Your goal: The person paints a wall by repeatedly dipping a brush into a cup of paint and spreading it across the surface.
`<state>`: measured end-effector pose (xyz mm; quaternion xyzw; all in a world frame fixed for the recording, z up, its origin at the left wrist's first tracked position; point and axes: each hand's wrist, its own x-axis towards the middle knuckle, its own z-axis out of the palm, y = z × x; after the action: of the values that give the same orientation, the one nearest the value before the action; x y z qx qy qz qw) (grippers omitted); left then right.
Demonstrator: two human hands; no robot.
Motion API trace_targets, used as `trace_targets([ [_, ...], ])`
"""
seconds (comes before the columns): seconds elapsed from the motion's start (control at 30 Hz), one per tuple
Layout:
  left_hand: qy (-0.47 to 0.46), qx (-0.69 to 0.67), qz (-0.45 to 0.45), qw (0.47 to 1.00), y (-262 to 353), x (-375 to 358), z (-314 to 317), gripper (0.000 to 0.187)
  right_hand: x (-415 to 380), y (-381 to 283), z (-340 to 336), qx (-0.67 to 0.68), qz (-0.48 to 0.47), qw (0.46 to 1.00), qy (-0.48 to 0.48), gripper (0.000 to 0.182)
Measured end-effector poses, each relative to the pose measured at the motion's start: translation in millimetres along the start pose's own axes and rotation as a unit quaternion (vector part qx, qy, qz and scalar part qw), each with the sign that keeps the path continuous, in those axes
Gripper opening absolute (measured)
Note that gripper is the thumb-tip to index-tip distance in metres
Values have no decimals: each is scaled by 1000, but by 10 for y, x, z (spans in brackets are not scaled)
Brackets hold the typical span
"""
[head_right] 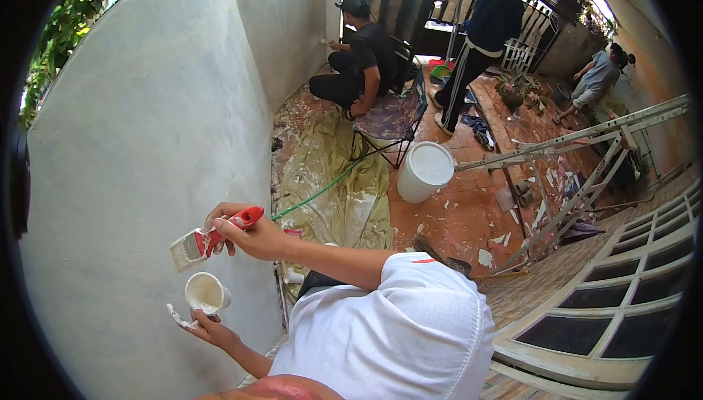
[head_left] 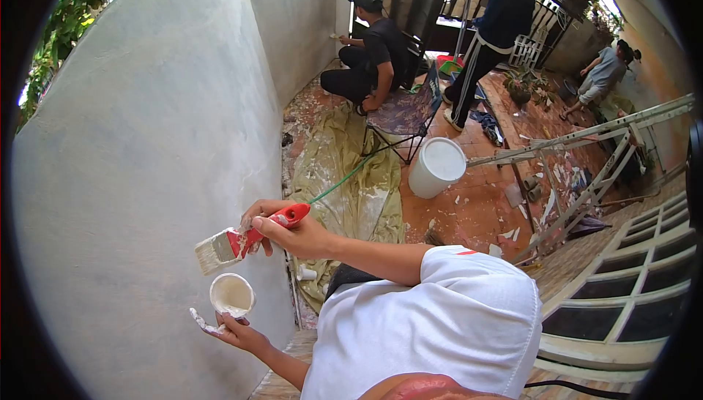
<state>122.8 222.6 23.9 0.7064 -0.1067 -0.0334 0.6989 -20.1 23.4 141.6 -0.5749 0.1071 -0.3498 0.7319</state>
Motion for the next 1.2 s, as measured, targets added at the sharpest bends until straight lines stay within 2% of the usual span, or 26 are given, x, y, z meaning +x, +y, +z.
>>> trace_targets([
  [0.07, -24, 8, -4, 1000, -83, 45, -54, 41, -68, 16, 22, -11, -8, 1000, -8, 22],
  [0.13, -61, 29, 11, 998, -137, 95, -90, 26, -143, -76, 28, -41, -9, 999, -24, 18],
  [0.23, -54, 21, 29, 998, 16, 40, 20, 25, -220, -109, 56, -132, -36, 990, -39, 17],
  [0.27, -61, 18, 29, 998, 33, 50, 41, 25, -208, -68, 58, -175, -95, 979, -32, 14],
  [0.37, -82, 33, 43, 995, 27, 45, 133, 28, -240, -70, -24, -236, -96, 965, -65, 11],
  [0.57, -99, 56, 47, 992, 128, 3, 408, 30, -146, -97, -202, -263, -110, 954, -93, 6],
  [0.7, -80, 43, 48, 995, 294, -109, 715, 30, -11, -87, -369, -282, -125, 943, -127, 12],
  [0.77, -136, 54, 32, 989, 198, -21, 843, 30, 103, -105, -492, -313, -133, 928, -150, 12],
  [0.83, -123, 46, 32, 991, 228, -71, 1090, 31, 195, -150, -613, -305, -155, 929, -143, 13],
  [0.9, -148, 37, 39, 988, 245, -79, 1271, 38, 276, -145, -762, -283, -113, 941, -151, 14],
  [0.97, -177, 40, 31, 983, 262, -66, 1440, 38, 339, -139, -912, -283, -112, 942, -141, 16],
  [1.07, -189, 42, 45, 980, 177, -43, 1682, 54, 420, -147, -1164, -232, -68, 962, -123, 17],
  [1.2, -227, 55, 40, 972, 148, -16, 1914, 53, 527, -145, -1456, -229, -54, 966, -111, 18],
])
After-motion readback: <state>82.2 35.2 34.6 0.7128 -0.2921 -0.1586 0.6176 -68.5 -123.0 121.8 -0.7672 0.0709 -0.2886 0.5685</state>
